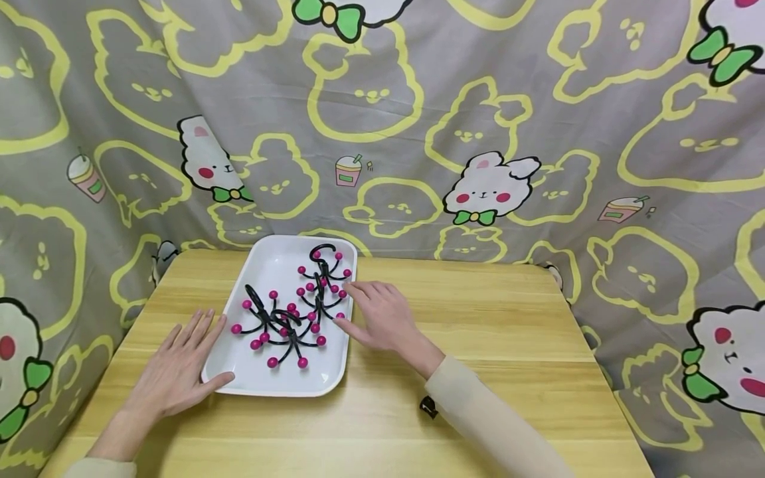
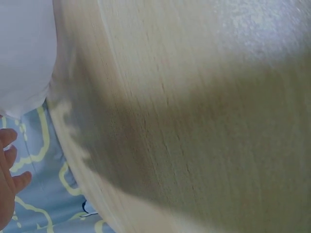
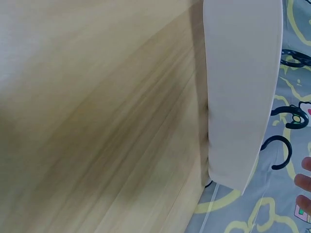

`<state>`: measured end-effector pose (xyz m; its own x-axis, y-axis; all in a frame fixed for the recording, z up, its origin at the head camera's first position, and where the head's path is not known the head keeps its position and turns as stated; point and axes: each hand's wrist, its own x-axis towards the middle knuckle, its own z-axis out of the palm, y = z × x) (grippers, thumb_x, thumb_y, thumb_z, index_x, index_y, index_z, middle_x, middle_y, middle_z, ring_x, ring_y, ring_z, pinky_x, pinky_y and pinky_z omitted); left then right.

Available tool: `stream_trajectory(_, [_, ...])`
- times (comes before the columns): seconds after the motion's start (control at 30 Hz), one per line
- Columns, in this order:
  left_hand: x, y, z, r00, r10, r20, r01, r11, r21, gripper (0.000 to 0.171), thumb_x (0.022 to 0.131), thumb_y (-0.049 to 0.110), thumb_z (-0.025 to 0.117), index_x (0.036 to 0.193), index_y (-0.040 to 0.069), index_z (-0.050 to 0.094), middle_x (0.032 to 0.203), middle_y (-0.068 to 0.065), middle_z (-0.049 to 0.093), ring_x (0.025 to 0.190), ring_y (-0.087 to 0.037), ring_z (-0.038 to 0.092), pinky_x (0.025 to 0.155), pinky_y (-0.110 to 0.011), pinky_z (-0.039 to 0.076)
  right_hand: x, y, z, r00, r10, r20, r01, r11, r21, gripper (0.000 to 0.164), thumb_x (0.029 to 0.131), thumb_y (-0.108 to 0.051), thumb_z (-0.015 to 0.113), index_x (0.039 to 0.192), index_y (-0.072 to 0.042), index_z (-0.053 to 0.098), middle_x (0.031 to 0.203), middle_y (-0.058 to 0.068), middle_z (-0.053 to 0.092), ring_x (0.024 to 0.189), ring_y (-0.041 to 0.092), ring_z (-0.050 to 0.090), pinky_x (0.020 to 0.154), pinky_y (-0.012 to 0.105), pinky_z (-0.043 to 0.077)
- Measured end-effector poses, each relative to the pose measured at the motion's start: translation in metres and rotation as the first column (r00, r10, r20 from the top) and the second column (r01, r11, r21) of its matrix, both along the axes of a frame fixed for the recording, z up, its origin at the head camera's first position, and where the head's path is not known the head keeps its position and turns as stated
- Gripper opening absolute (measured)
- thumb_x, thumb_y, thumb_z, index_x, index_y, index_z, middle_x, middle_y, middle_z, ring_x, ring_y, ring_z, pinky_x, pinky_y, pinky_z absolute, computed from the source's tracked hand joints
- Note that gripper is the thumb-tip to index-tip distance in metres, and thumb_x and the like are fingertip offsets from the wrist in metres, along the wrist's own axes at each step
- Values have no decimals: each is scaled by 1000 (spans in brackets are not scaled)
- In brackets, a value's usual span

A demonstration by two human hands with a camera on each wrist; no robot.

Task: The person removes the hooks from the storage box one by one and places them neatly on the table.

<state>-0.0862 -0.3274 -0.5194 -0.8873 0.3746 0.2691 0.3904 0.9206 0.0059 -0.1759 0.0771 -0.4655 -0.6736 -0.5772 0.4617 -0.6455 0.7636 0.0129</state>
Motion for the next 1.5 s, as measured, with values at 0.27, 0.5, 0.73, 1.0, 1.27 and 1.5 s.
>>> stream_trajectory(0.27, [-1,0,2,1000,6,7,-6,1000,-1,109,84,66,72,166,8,31,167,-25,39,169,-29,5,118,-67,36,-16,-22,4,997,-19,79,14,997,73,66,99,-67,57,145,-20,63,133,2,72,122,23,70,105,41,59])
stream_trajectory(0.5, [-2,0,2,1000,10,11,-10,1000,0,109,84,66,72,167,8,31,164,-27,42,166,-37,18,123,-66,32,-30,-37,2,991,-32,127,15,991,135,63,103,-66,51,146,-21,61,128,1,73,117,21,70,98,39,62])
stream_trajectory(0.73, [-3,1,2,1000,13,20,-13,1000,-3,110,84,67,71,167,9,29,164,-27,43,168,-34,14,119,-66,36,-40,-44,-3,994,-51,101,35,987,159,57,104,-65,49,138,-22,64,119,0,74,108,19,72,91,35,63])
stream_trajectory(1.0, [-2,1,2,1000,12,23,-12,1000,-1,109,85,68,71,167,9,29,164,-28,43,166,-37,18,124,-67,30,-47,-50,-6,996,-41,75,28,985,171,57,104,-66,49,135,-21,66,116,-2,74,99,16,72,84,33,63])
stream_trajectory(1.27, [-2,0,2,1000,11,18,-11,1000,7,109,84,67,72,166,8,33,164,-26,43,165,-37,22,118,-66,37,-52,-55,-2,998,-34,57,21,975,220,56,104,-64,49,138,-21,65,119,-2,73,101,16,71,82,31,63])
stream_trajectory(1.5, [-2,0,0,999,13,31,-13,1000,4,110,85,70,69,167,9,28,165,-27,42,169,-31,7,121,-67,33,-54,-56,-1,996,-43,76,24,970,240,49,107,-58,48,137,-24,65,120,-2,72,105,17,70,83,31,63])
